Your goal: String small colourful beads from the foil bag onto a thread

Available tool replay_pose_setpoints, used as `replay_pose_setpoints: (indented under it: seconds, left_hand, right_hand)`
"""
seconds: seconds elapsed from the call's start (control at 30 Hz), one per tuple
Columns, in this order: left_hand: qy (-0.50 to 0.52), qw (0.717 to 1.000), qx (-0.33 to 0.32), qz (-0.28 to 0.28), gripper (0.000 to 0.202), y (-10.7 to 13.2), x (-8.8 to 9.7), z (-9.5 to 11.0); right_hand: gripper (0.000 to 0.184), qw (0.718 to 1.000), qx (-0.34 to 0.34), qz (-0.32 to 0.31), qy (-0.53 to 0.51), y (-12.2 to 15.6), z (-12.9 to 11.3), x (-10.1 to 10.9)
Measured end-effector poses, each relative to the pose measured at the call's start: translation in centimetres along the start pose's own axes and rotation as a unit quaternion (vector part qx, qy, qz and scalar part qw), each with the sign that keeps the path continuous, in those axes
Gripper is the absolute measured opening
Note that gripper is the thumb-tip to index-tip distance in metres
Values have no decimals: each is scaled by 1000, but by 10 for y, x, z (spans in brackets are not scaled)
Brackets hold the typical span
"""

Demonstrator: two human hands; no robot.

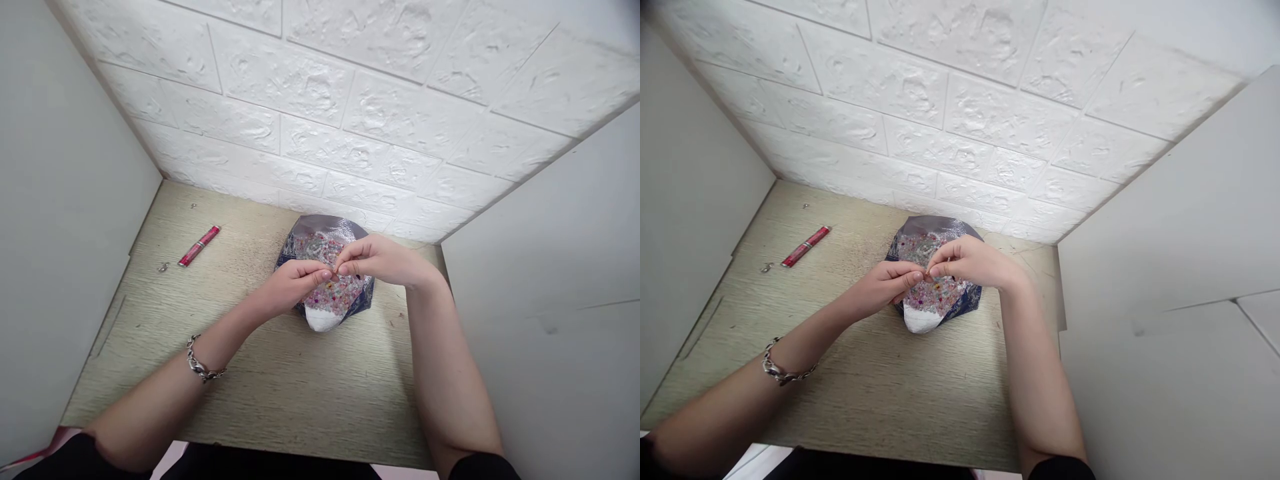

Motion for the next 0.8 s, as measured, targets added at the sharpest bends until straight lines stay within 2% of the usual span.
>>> replay_pose_setpoints:
  seconds: [0.23,0.8]
  left_hand:
    - [10,1000,2,-16,30,0,-2,-2]
    - [-10,999,6,-51,31,3,-4,2]
  right_hand:
    - [17,1000,4,-2,-10,1,0,0]
    - [20,998,-23,-61,0,4,7,-5]
Point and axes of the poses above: each hand's wrist, its own y-axis away from the middle knuckle, its own x-axis out of the back of the hand, z = x × y, the point moved 5 cm from there along -y, towards the middle knuckle, and after that the axes turned 6 degrees about z, right-handed, at the moved point
